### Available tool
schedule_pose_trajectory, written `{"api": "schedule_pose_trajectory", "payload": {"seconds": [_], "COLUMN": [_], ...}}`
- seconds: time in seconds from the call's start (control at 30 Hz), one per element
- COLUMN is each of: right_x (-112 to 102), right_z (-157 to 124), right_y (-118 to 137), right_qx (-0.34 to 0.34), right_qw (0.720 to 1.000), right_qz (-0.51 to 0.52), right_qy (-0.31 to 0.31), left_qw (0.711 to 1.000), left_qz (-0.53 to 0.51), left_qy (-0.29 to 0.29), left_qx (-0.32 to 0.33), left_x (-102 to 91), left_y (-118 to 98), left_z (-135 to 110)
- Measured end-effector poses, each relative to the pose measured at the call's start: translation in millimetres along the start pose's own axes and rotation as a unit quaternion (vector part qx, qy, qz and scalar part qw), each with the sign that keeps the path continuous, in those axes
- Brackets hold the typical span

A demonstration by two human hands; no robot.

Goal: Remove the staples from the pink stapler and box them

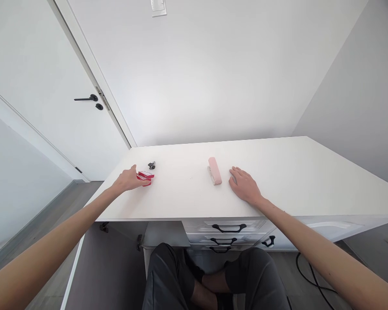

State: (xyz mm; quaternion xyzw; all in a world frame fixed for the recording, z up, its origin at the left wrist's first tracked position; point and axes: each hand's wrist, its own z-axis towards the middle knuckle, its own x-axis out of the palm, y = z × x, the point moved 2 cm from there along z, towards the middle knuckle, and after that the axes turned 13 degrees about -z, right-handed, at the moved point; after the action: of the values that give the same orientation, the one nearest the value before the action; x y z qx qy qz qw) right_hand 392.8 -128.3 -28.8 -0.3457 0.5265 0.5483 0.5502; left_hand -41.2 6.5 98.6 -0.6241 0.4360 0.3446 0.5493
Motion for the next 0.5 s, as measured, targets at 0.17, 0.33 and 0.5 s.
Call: {"api": "schedule_pose_trajectory", "payload": {"seconds": [0.17, 0.33, 0.5], "right_x": [1.5, 4.5, 5.3], "right_z": [-0.4, 0.9, 1.5], "right_y": [-0.5, -2.5, -4.1], "right_qx": [0.001, 0.0, -0.001], "right_qw": [1.0, 1.0, 1.0], "right_qz": [0.002, 0.008, 0.01], "right_qy": [0.0, -0.009, -0.01], "left_qw": [1.0, 1.0, 0.998], "left_qz": [0.011, 0.025, 0.046], "left_qy": [-0.015, -0.015, -0.028], "left_qx": [-0.015, 0.006, 0.022], "left_x": [0.1, 2.9, 3.3], "left_y": [-1.9, 0.4, 5.3], "left_z": [-1.7, -0.1, 2.5]}}
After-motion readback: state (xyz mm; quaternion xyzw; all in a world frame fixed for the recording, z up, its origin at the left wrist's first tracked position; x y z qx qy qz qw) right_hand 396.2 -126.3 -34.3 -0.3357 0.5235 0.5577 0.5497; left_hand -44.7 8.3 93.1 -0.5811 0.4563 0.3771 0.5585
